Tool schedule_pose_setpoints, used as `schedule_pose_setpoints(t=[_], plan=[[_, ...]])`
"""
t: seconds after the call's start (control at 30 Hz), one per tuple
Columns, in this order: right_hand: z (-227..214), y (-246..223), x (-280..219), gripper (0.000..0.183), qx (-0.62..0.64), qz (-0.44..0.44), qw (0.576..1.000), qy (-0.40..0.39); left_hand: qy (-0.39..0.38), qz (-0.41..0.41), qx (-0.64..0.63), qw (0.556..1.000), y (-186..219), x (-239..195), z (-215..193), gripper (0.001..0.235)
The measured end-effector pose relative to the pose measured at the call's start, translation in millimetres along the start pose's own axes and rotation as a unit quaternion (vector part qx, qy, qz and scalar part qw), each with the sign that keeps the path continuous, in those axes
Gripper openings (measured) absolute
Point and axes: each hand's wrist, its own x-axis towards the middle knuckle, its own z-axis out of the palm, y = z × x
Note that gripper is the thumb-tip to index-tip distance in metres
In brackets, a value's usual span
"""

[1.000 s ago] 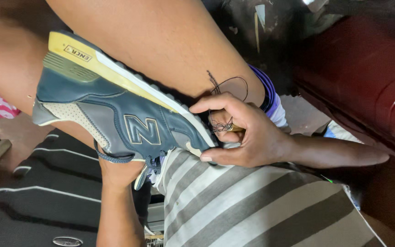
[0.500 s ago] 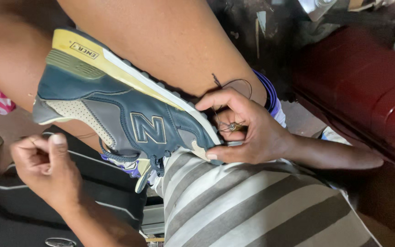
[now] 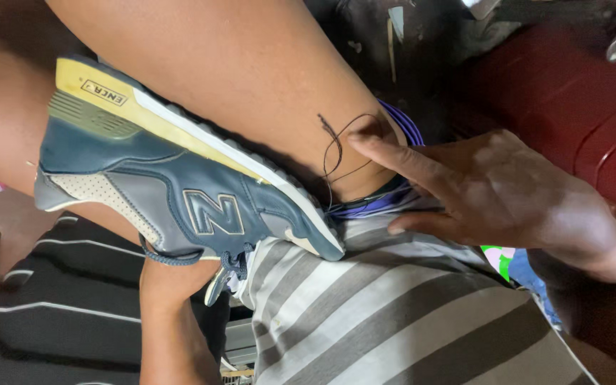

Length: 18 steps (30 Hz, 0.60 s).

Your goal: The person sits on the floor and sews a blue and white sneaker using a needle and thread. They repeatedly pass the needle through the shoe's upper material, pulling the thread tight to secure the stitching.

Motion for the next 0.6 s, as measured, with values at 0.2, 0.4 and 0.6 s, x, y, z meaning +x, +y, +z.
schedule_pose_setpoints(t=[0.2, 0.4, 0.6], plan=[[17.8, -19.2, 42.0, 0.095, 0.194, 0.019, 0.978, -0.069, 0.026, 0.038, 0.039, 0.998, -5.4, -4.1, 3.7, 0.024], [28.9, 10.3, 30.9, 0.037, 0.332, -0.043, 0.942, 0.032, 0.179, 0.048, 0.118, 0.976, 17.7, -13.9, -18.8, 0.025], [5.4, 67.5, 8.9, 0.01, 0.05, 0.116, 0.976, 0.177, 0.456, -0.072, 0.085, 0.883, -30.0, -38.4, -77.8, 0.049]])
